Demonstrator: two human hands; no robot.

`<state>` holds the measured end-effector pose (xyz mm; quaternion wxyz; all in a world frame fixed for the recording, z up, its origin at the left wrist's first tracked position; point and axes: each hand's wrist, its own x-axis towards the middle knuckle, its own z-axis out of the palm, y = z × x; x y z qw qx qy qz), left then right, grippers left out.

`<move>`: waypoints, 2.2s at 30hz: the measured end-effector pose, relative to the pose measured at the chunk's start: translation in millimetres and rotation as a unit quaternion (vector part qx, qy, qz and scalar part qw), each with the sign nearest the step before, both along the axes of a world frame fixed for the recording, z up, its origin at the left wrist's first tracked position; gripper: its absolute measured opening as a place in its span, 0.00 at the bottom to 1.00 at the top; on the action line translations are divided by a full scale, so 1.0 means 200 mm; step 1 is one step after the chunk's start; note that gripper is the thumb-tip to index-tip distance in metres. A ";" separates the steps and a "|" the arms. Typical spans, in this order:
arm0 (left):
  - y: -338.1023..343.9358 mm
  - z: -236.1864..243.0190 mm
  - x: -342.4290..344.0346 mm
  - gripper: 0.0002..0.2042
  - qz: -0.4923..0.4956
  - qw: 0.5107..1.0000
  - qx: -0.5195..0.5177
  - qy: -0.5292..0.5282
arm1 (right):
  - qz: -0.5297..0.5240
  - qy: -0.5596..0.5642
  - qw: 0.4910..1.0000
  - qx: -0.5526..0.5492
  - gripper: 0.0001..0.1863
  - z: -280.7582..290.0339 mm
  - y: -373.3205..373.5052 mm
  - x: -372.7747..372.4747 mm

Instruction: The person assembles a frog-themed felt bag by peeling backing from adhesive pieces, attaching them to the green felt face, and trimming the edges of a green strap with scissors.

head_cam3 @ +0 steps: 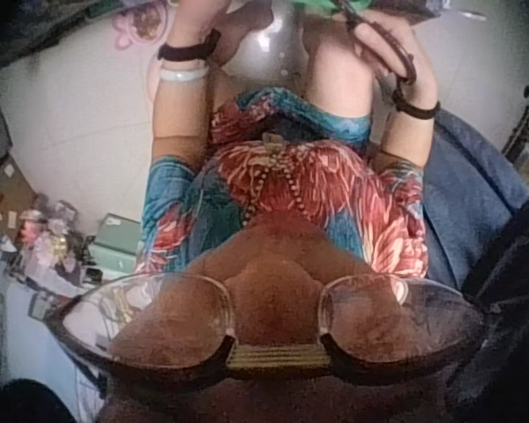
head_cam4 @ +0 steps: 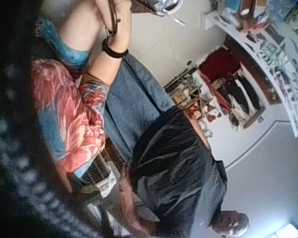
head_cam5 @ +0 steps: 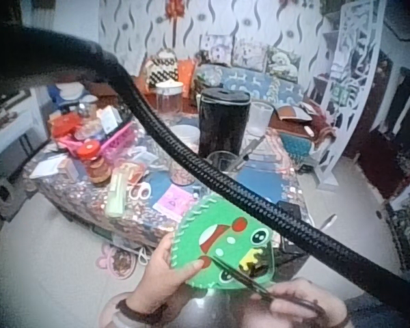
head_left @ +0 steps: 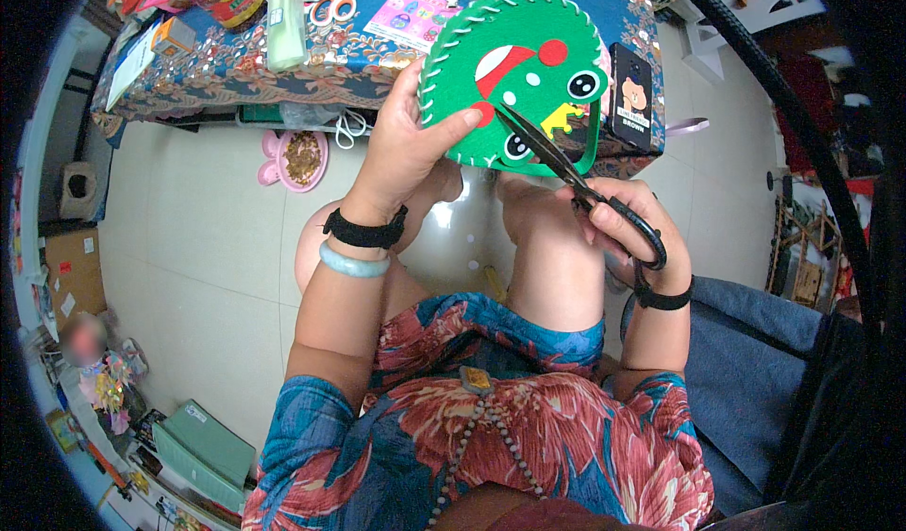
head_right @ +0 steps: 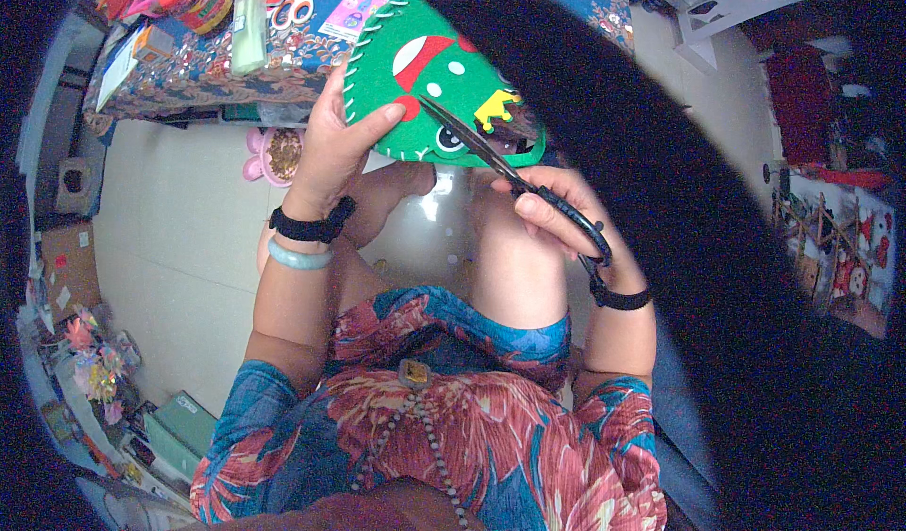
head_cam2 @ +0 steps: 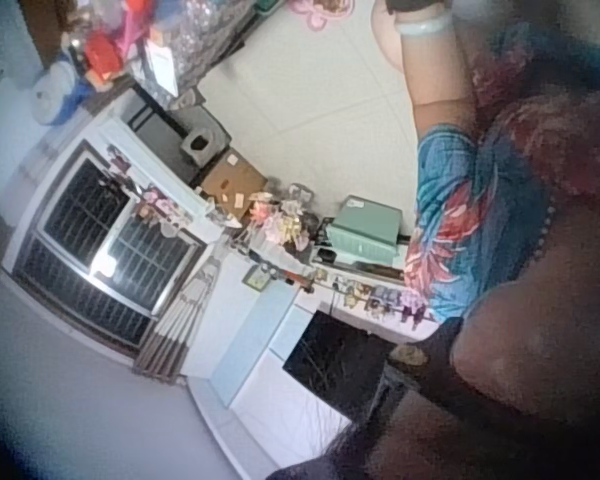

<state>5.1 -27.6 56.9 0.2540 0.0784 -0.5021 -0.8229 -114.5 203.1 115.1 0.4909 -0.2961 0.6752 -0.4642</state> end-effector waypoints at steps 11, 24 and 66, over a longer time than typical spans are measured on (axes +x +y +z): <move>-0.02 -0.02 0.00 0.30 -0.011 0.999 0.037 -0.002 | -0.048 0.015 0.998 -0.032 0.36 0.02 0.07 -0.01; 0.01 0.02 -0.01 0.28 -0.026 0.997 0.078 -0.003 | 0.031 0.044 0.998 -0.036 0.28 0.01 -0.05 -0.02; -0.01 -0.03 -0.01 0.29 -0.013 1.000 0.023 -0.008 | 0.020 0.058 0.997 -0.036 0.27 -0.04 0.02 -0.04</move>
